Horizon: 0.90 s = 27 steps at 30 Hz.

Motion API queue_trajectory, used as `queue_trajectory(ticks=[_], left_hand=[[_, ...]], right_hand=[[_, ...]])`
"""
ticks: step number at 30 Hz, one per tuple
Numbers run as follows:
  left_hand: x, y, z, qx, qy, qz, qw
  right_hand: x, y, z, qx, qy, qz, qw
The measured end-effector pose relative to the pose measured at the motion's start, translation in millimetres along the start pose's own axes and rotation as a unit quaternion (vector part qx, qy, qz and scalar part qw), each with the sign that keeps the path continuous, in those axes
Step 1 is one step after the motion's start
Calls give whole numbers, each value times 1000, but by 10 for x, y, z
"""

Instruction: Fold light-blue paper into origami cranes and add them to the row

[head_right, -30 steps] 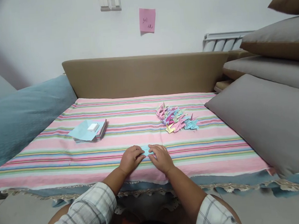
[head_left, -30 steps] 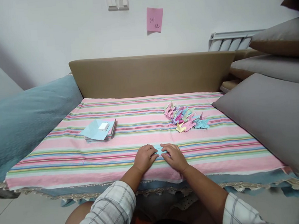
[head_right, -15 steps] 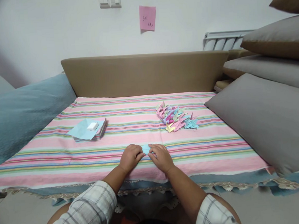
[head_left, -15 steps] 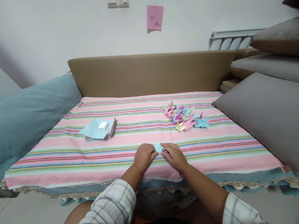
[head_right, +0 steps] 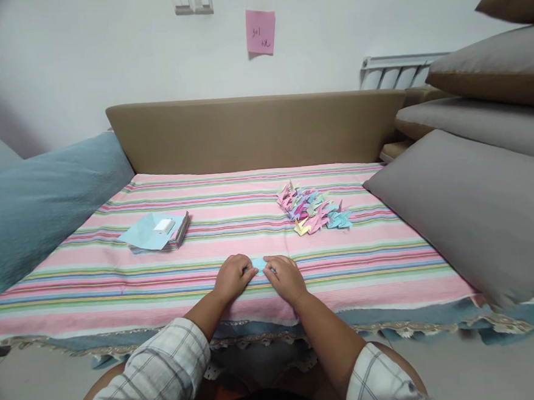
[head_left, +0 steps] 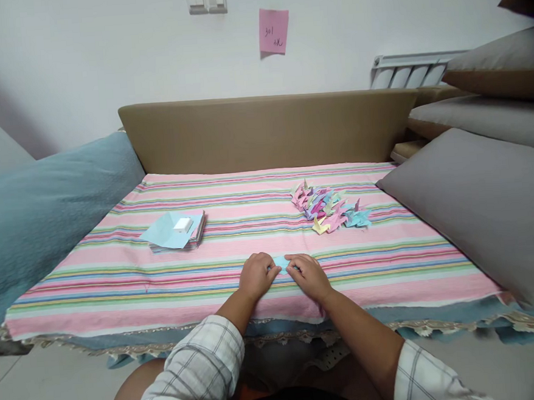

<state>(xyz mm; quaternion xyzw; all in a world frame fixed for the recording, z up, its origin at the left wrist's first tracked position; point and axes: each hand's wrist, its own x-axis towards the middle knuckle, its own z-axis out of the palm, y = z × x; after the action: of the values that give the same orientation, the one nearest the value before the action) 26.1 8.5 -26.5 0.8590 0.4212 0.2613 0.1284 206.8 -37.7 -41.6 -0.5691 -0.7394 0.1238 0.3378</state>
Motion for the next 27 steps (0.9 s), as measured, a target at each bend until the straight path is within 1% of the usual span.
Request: queue_trajectory(ticks=[7, 19, 22, 27], left_hand=[[17, 13, 13, 3, 5, -20, 1000], [24, 45, 6, 26, 1, -46, 999], [27, 52, 2, 29, -7, -60, 998], [50, 30, -12, 8, -31, -60, 998]], right_hand=[[6, 16, 46, -17, 26, 16, 999], [34, 55, 70, 32, 43, 39, 998], [37, 62, 76, 41, 43, 44, 997], [38, 60, 72, 56, 44, 46, 996]])
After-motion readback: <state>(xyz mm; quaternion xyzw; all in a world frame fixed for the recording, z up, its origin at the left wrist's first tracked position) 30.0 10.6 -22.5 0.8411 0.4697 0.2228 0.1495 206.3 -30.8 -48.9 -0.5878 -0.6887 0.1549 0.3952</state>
